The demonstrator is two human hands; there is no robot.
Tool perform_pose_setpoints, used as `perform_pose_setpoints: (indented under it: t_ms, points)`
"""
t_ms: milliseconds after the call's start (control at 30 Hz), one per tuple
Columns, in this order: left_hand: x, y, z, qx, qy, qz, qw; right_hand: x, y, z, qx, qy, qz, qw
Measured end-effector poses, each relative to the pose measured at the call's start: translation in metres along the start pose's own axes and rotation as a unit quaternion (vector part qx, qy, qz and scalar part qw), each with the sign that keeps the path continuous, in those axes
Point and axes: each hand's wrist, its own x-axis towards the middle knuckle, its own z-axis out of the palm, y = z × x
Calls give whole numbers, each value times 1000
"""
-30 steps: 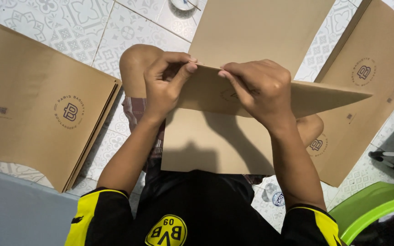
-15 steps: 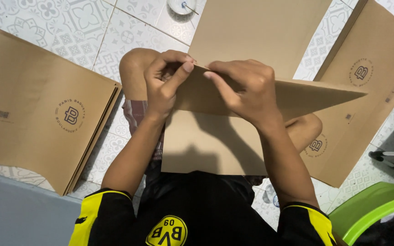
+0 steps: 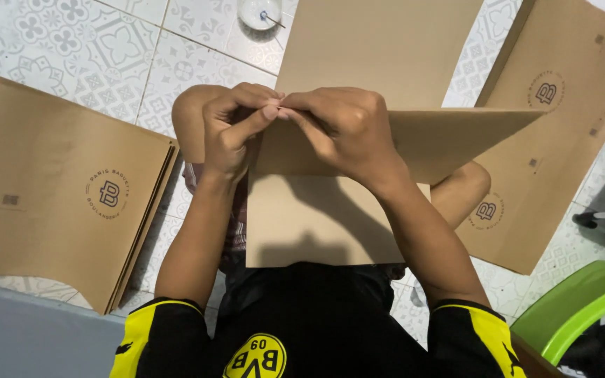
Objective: The person sits cross-legged on the floor and folds a flat cardboard sheet into a box shape. They then use a small brush to apply white glue from a bowl onto the cardboard flaps and press them together to secure the box.
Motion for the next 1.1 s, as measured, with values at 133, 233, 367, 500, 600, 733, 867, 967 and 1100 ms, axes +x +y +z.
perform_pose_setpoints:
  t_ms: [133, 233, 367, 500, 600, 733, 867, 967, 1100]
  points:
    - [-1, 5, 3, 56, 0, 0, 998, -5, 4, -6, -2, 10, 0, 1000]
    - [1, 4, 6, 90, 4, 16, 996, -12, 16, -17, -5, 11, 1, 1000]
    - [13, 6, 9, 114, 5, 10, 993, -35, 57, -42, -75, -6, -35, 997]
    - [26, 6, 9, 126, 32, 0, 992, -66, 94, -85, -137, -18, -24, 990]
    - [43, -16, -5, 78, 71, 7, 994, -98, 130, -117, -173, -8, -2, 985]
    - [62, -33, -13, 117, 82, 4, 990, -135, 163, -151, -230, -12, -3, 973]
    - [79, -49, -15, 119, 101, -18, 988, -169, 192, -179, -273, -22, 33, 961]
    - [90, -64, -14, 118, 98, -35, 988, -184, 202, -191, -266, -22, 47, 963]
    - [110, -68, 3, 149, 79, -64, 984, -191, 219, -199, -289, -21, 59, 955]
